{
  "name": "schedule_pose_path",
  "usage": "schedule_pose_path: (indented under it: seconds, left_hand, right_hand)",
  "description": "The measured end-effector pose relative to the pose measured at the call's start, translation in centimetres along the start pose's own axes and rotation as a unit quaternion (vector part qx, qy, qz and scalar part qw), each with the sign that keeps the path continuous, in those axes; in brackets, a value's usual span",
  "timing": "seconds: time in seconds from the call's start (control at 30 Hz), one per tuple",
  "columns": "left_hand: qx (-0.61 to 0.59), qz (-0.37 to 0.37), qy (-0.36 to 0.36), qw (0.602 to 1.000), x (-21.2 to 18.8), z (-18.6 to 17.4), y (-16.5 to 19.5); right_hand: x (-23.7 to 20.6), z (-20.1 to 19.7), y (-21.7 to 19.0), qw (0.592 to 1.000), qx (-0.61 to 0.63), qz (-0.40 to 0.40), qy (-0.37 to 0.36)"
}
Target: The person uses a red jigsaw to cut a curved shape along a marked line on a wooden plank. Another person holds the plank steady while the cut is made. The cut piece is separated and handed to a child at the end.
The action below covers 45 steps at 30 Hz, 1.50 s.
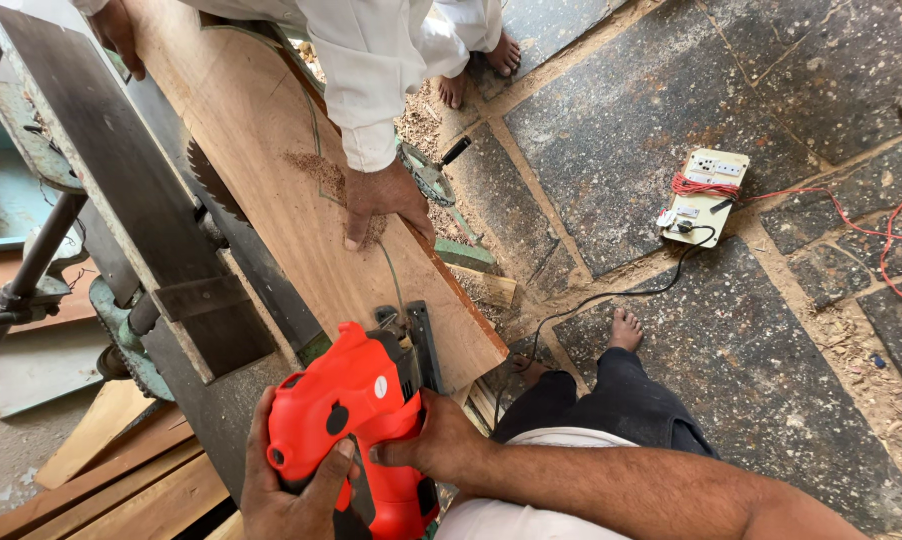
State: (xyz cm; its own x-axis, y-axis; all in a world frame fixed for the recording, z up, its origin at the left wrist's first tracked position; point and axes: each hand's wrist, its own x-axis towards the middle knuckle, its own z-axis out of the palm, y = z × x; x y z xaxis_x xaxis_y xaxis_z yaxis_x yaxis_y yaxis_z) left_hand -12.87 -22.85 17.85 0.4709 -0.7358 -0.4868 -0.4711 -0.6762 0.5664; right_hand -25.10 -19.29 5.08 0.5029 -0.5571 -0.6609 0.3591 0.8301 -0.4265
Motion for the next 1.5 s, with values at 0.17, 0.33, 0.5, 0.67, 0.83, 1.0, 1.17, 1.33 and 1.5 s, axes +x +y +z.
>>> schedule_pose_path:
  seconds: [0.17, 0.33, 0.5, 0.67, 0.83, 1.0, 1.17, 1.33, 1.5]
  left_hand:
    - [-0.021, 0.024, -0.017, 0.999, 0.2, -0.1, 0.0]
    - [-0.003, 0.003, -0.015, 1.0, 0.2, -0.3, 0.3]
    - [0.001, -0.009, -0.02, 1.0, 0.2, -0.3, 0.3]
    - [-0.023, 0.024, -0.041, 0.999, 0.5, -0.4, -0.2]
    - [0.001, 0.0, -0.04, 0.999, 0.9, -1.0, -0.7]
    - [-0.009, 0.025, -0.048, 0.998, 1.1, -1.0, -1.3]
    - [0.023, 0.013, -0.077, 0.997, 0.9, -1.0, -0.6]
    - [0.089, 0.03, -0.072, 0.993, 0.1, -1.2, 1.2]
    - [0.058, 0.054, -0.082, 0.993, -0.7, -1.2, 1.8]
  right_hand:
    - [0.1, 0.1, 0.1, 1.0, 0.005, 0.005, 0.001]
    - [0.1, 0.3, -0.2, 1.0, 0.024, 0.01, -0.013]
    - [-0.1, 0.2, -0.6, 1.0, 0.013, 0.003, -0.01]
    - [-0.1, 0.1, -0.4, 0.999, 0.037, -0.009, -0.023]
    - [0.3, 0.3, 0.1, 1.0, 0.023, -0.015, -0.015]
    - [0.4, 0.4, 0.2, 1.0, 0.023, -0.012, -0.004]
    - [0.1, 0.6, -0.2, 0.999, 0.038, -0.026, -0.004]
    - [-0.1, 0.7, -0.2, 1.0, -0.023, -0.007, 0.008]
    - [-0.1, 1.0, 0.5, 0.997, -0.033, -0.066, -0.001]
